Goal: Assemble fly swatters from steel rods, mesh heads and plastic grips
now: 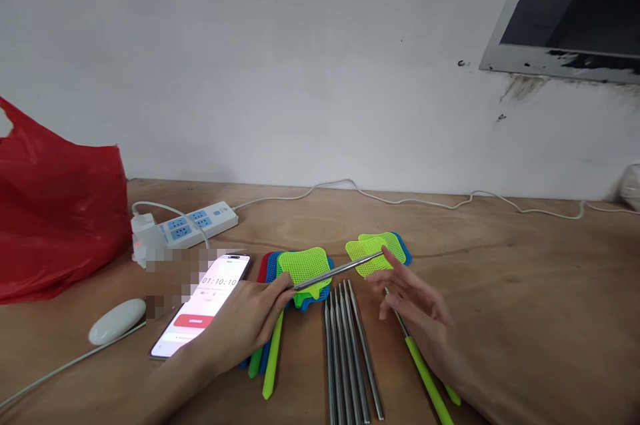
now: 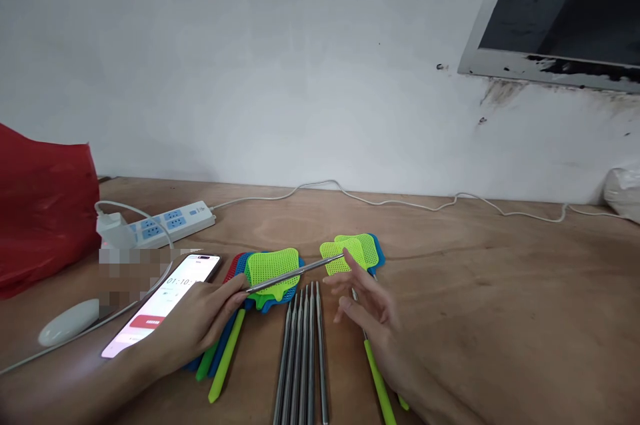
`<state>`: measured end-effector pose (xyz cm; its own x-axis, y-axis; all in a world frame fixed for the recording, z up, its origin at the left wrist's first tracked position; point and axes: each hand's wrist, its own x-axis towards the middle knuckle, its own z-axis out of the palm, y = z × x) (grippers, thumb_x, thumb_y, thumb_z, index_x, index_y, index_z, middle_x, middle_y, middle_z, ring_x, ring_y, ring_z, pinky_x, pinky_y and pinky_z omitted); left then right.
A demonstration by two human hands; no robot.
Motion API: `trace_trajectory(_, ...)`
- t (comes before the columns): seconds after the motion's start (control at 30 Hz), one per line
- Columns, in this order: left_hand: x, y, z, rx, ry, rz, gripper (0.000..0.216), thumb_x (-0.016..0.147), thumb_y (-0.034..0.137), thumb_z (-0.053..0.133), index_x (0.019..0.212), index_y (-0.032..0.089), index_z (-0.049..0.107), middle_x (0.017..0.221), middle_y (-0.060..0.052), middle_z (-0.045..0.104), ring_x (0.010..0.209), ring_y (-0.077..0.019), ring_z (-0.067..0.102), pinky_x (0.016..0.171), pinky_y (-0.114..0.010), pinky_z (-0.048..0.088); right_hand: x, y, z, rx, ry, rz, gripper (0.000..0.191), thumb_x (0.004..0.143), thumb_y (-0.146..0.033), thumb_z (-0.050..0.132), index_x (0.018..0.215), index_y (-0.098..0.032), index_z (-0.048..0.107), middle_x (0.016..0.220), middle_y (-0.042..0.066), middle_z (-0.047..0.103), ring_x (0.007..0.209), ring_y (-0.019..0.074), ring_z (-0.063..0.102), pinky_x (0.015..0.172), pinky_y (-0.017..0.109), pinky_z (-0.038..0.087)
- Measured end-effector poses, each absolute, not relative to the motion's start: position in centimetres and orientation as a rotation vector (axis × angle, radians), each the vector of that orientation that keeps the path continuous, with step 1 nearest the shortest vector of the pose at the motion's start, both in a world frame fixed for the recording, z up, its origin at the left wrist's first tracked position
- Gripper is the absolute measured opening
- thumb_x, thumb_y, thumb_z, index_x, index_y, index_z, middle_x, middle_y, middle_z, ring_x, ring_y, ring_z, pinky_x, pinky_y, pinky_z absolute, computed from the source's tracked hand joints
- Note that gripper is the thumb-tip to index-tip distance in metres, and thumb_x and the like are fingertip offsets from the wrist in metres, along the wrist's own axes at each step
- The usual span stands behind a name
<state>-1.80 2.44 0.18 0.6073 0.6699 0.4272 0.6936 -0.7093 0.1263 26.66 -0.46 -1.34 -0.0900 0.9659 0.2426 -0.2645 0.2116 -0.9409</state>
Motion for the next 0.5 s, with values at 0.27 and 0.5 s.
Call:
trace_trajectory(0.27, -1.2, 1.8, 0.3, -2.789, -1.158, -0.658, 0.036, 0.109, 0.033, 0.015, 0.093, 0.023, 0.046, 0.062, 0.004, 0.059, 0.047, -0.0172, 0.055, 0.048, -0.029, 0.028, 25.9, -1.0, -1.3, -0.769, -1.324, 1.331, 0.050, 0.090, -0.032, 0.066, 0.138, -0.038, 0.055, 0.099, 0.004, 0.073, 0.087, 0.0192, 0.060, 0.066, 0.030, 0.054)
trace_trajectory(0.5, -0.8, 1.5, -0.1, -2.843, -1.163, -0.669, 0.035, 0.108, 0.033, 0.014, 0.092, 0.023, 0.044, 0.060, 0.004, 0.058, 0.046, -0.0181, 0.055, 0.048, -0.030, 0.028, 25.9, -1.2, -0.5, -0.846, -1.392, 1.249, 0.044, 0.091, -0.035, 0.063, 0.135, -0.041, 0.058, 0.114, 0.005, 0.075, 0.087, 0.0211, 0.066, 0.074, 0.038, 0.058)
